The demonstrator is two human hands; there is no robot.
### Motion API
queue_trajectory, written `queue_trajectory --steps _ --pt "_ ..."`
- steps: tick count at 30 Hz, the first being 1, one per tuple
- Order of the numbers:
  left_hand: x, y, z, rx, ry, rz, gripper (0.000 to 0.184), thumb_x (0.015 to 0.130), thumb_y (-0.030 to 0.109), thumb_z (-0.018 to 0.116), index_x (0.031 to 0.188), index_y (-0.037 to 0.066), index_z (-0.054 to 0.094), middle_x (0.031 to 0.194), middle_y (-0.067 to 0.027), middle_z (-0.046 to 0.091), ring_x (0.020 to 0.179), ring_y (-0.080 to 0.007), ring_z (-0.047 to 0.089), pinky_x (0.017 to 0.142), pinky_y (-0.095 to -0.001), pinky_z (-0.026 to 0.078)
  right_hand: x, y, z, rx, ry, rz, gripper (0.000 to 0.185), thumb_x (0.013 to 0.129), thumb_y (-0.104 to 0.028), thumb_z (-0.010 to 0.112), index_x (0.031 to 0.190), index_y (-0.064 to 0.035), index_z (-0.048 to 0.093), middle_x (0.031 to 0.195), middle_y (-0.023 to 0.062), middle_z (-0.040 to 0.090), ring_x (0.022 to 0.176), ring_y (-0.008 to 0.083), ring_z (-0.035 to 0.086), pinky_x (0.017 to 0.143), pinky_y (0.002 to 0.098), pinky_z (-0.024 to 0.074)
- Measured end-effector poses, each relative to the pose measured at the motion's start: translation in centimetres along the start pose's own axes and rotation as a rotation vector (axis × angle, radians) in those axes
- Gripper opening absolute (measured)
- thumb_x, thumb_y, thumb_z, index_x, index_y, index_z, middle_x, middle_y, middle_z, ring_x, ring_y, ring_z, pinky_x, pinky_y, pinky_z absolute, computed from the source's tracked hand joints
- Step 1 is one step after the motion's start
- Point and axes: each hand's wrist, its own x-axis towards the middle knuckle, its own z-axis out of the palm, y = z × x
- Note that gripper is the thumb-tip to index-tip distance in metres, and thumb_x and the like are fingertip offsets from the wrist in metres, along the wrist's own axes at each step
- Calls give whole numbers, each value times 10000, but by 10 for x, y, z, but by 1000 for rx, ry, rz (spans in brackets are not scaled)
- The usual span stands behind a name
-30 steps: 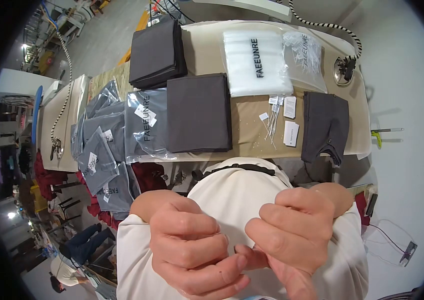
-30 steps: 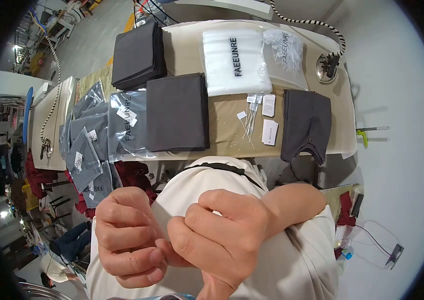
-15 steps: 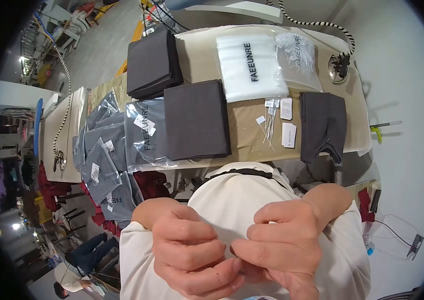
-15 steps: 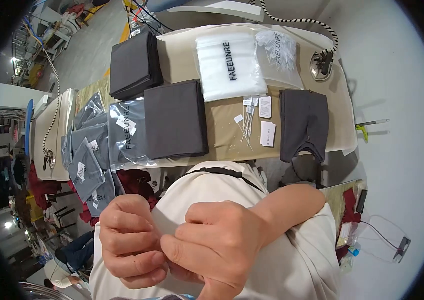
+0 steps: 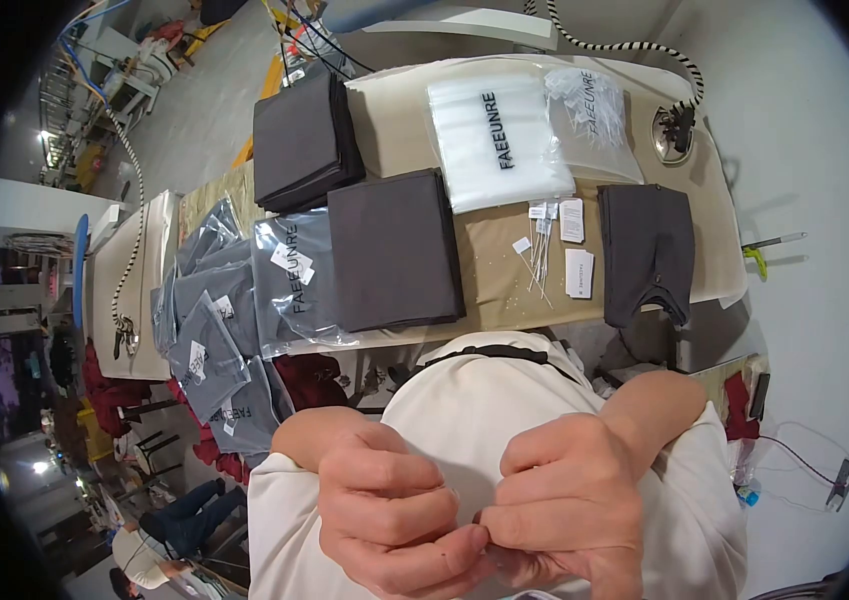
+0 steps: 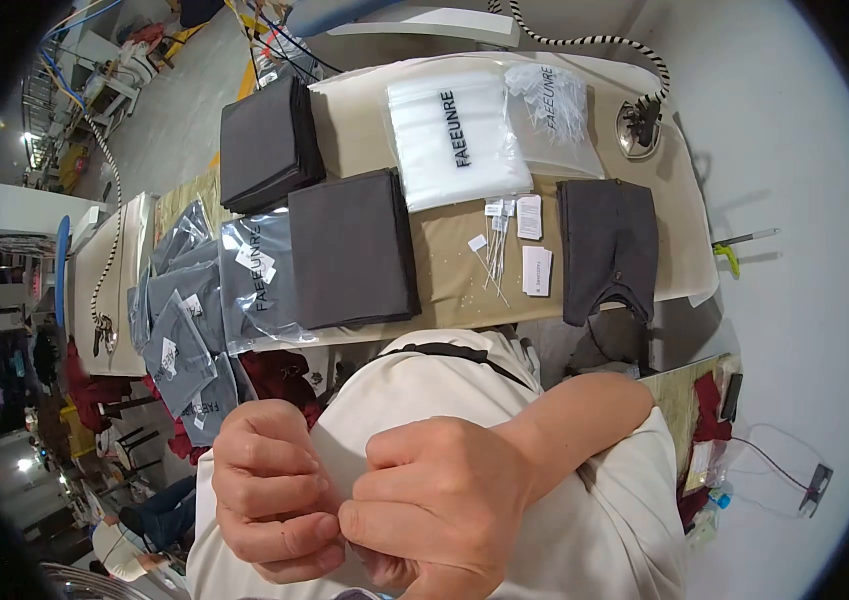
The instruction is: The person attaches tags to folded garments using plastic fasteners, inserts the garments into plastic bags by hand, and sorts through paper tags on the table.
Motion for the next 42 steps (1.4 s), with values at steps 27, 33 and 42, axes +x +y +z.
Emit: queue_trajectory --steps 27,33,42 --pt "15 -5 -3 -231 -86 -92 85 816 29 729 899 45 736 936 -74 688 627 -169 573 553 -265 464 -21 53 -46 1315 422 447 709 860 -34 478 1541 -36 282 694 49 487 513 149 427 602 327 356" --pt "16 -8 1 -255 -110 -122 95 810 84 728 899 55 709 956 -84 700 647 -173 610 506 -271 480 -23 54 -47 1379 429 516 724 880 -52 456 1576 -44 257 708 36 462 534 144 428 648 319 362" --pt "45 -27 1 -1072 -120 -511 220 942 138 675 937 -76 725 942 -199 697 677 -234 639 545 -309 522 -21 59 -41 1418 408 506 313 985 -165 470 1277 -54 480 774 45 479 620 153 457 651 318 375"
